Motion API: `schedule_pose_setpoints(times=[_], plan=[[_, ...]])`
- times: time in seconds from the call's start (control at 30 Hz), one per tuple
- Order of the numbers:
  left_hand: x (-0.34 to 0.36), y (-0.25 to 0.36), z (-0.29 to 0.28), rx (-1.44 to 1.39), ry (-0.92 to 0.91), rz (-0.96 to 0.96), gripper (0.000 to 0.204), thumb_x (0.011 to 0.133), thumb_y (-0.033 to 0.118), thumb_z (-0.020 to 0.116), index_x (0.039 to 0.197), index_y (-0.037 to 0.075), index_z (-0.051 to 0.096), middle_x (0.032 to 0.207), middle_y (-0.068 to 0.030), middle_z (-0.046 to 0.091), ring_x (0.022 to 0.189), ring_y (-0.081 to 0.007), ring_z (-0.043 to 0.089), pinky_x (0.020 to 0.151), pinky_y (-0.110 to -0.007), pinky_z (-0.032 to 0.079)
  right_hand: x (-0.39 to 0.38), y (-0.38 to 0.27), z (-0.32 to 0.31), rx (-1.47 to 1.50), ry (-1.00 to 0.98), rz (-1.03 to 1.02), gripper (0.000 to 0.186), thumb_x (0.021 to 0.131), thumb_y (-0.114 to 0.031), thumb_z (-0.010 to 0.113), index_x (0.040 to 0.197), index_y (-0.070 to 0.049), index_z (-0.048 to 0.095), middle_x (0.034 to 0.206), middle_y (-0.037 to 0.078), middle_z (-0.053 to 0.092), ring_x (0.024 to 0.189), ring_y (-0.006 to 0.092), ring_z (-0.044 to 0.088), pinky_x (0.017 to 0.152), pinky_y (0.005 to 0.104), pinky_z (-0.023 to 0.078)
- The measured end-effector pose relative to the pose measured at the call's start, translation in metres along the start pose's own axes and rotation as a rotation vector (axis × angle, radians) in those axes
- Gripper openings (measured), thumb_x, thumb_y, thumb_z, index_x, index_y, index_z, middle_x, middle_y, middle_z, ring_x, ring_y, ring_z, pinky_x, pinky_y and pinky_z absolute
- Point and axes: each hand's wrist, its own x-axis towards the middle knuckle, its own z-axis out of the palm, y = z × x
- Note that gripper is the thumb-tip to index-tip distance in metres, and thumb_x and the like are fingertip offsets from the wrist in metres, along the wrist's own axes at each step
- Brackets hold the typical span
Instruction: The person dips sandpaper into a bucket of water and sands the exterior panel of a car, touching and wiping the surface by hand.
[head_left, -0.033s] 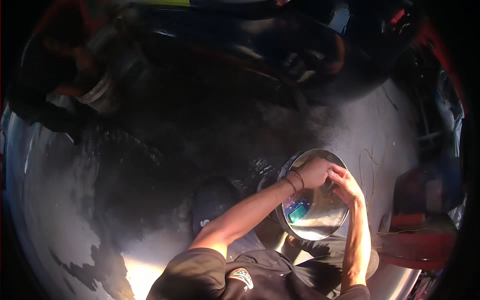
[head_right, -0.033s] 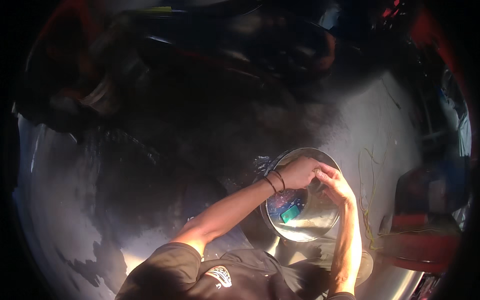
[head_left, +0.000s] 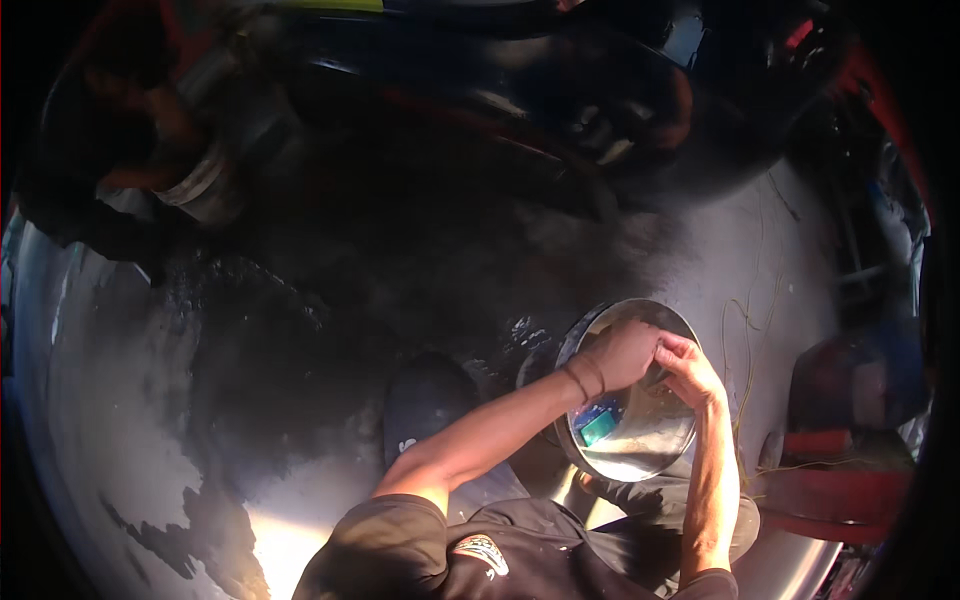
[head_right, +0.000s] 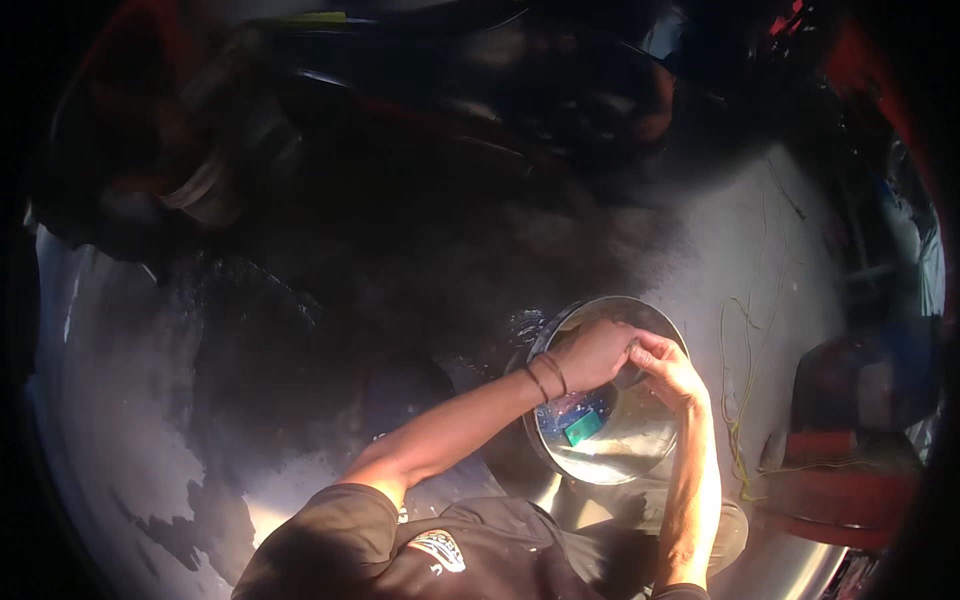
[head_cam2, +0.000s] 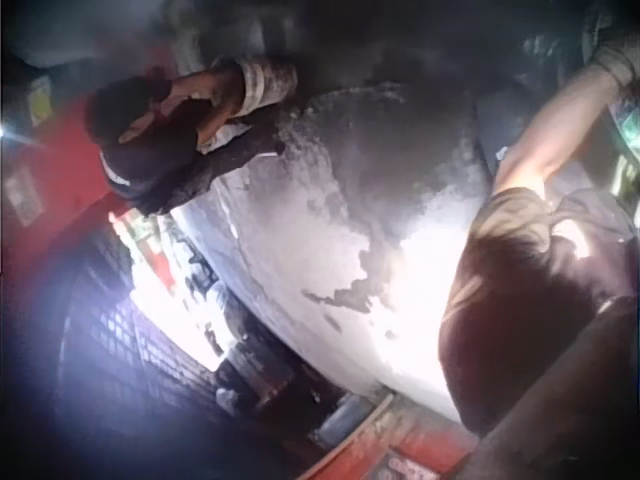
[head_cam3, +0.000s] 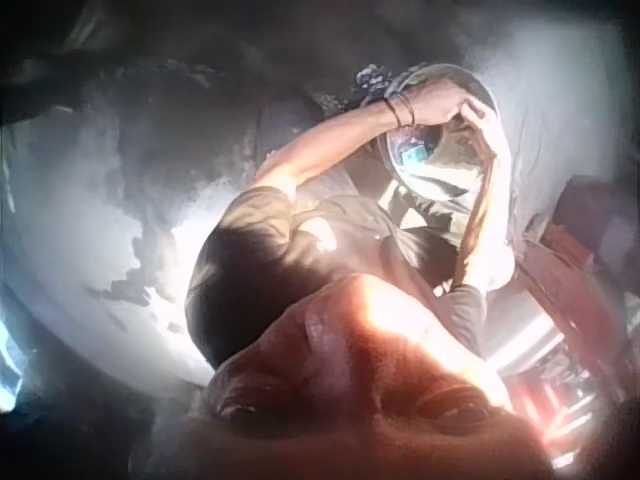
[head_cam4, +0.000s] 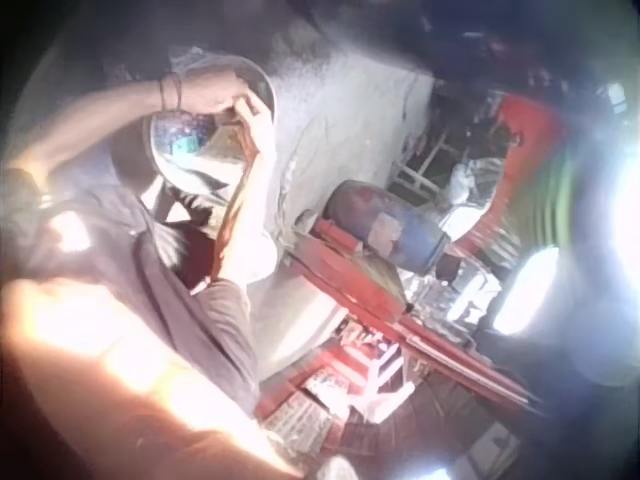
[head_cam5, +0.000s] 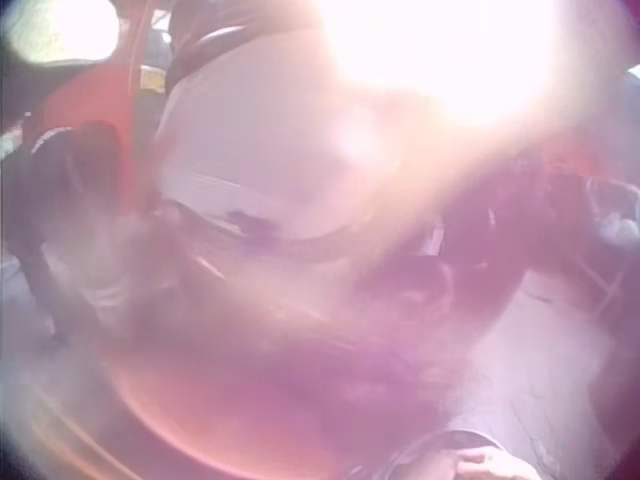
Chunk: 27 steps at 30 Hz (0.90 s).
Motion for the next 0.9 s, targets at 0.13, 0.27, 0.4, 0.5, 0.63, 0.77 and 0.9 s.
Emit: schedule_pose_setpoints(times=[0.13, 0.27, 0.4, 0.5, 0.63, 0.77, 0.9], plan=[[-0.075, -0.006, -0.022, 0.032, 0.127, -0.161, 0.024, 0.098, 0.018, 0.072, 0.117, 0.002, 0.072, 0.115, -0.0218, 0.074, 0.108, -0.043, 0.073, 0.089, -0.052, 0.059, 0.046, 0.039, 0.014, -0.385, 0.055, 0.201, 0.038, 0.105, -0.025, 0.079, 0.133, 0.0, 0.078, 0.122, 0.01, 0.082, 0.11, 0.0196, 0.075, 0.1, 0.034, 0.058], [-0.083, -0.001, -0.022, 0.366, 0.517, 0.174, 0.048, 0.097, 0.025, 0.077, 0.139, 0.004, 0.065, 0.131, -0.0199, 0.067, 0.127, -0.0433, 0.065, 0.102, -0.053, 0.057, 0.107, 0.164, -0.084, -1.468, 0.193, 0.123, 0.031, 0.098, -0.017, 0.07, 0.125, -0.009, 0.083, 0.107, 0.024, 0.081, 0.098, 0.039, 0.08, 0.093, 0.0471, 0.062], [-0.122, 0.001, -0.029, 0.068, 0.397, -0.579, 0.092, 0.09, 0.045, 0.083, 0.16, -0.001, 0.044, 0.143, -0.0263, 0.061, 0.139, -0.0476, 0.058, 0.112, -0.055, 0.054, 0.118, 0.182, 0.028, -1.448, -0.058, 0.203, 0.023, 0.095, -0.02, 0.073, 0.11, -0.008, 0.087, 0.111, 0.023, 0.082, 0.109, 0.0377, 0.08, 0.098, 0.0455, 0.062], [-0.114, 0.0, -0.017, 0.076, 0.28, -0.651, 0.083, 0.092, 0.045, 0.078, 0.157, 0.001, 0.049, 0.143, -0.028, 0.063, 0.132, -0.0478, 0.064, 0.11, -0.055, 0.055, 0.111, 0.191, 0.014, -1.557, -0.242, 0.138, 0.024, 0.091, -0.018, 0.077, 0.111, -0.009, 0.086, 0.102, 0.019, 0.083, 0.102, 0.0354, 0.081, 0.092, 0.0445, 0.064], [-0.104, -0.015, -0.011, -0.097, 0.298, -0.671, 0.063, 0.091, 0.035, 0.071, 0.145, 0.004, 0.06, 0.137, -0.027, 0.067, 0.119, -0.048, 0.071, 0.104, -0.055, 0.058, 0.097, 0.127, 0.012, -1.919, -0.446, 0.292, 0.046, 0.097, -0.018, 0.074, 0.143, -0.021, 0.073, 0.11, 0.02, 0.08, 0.105, 0.039, 0.079, 0.091, 0.0508, 0.062], [-0.115, -0.013, -0.01, -0.013, 0.365, -0.61, 0.059, 0.088, 0.03, 0.071, 0.139, 0.002, 0.063, 0.129, -0.0279, 0.069, 0.117, -0.0487, 0.072, 0.103, -0.055, 0.058, 0.032, -0.038, 0.092, -1.913, -0.323, 0.344, 0.048, 0.107, -0.023, 0.065, 0.155, -0.027, 0.064, 0.114, 0.02, 0.08, 0.106, 0.0397, 0.078, 0.093, 0.0519, 0.062], [-0.138, -0.016, -0.005, -0.001, 0.428, -0.558, 0.052, 0.088, 0.029, 0.071, 0.132, 0.002, 0.067, 0.118, -0.028, 0.072, 0.115, -0.0486, 0.071, 0.101, -0.056, 0.058, -0.011, -0.165, 0.183, -1.935, -0.016, 0.038, 0.042, 0.106, -0.011, 0.061, 0.145, -0.023, 0.072, 0.119, 0.023, 0.079, 0.107, 0.0421, 0.077, 0.097, 0.0522, 0.061]])
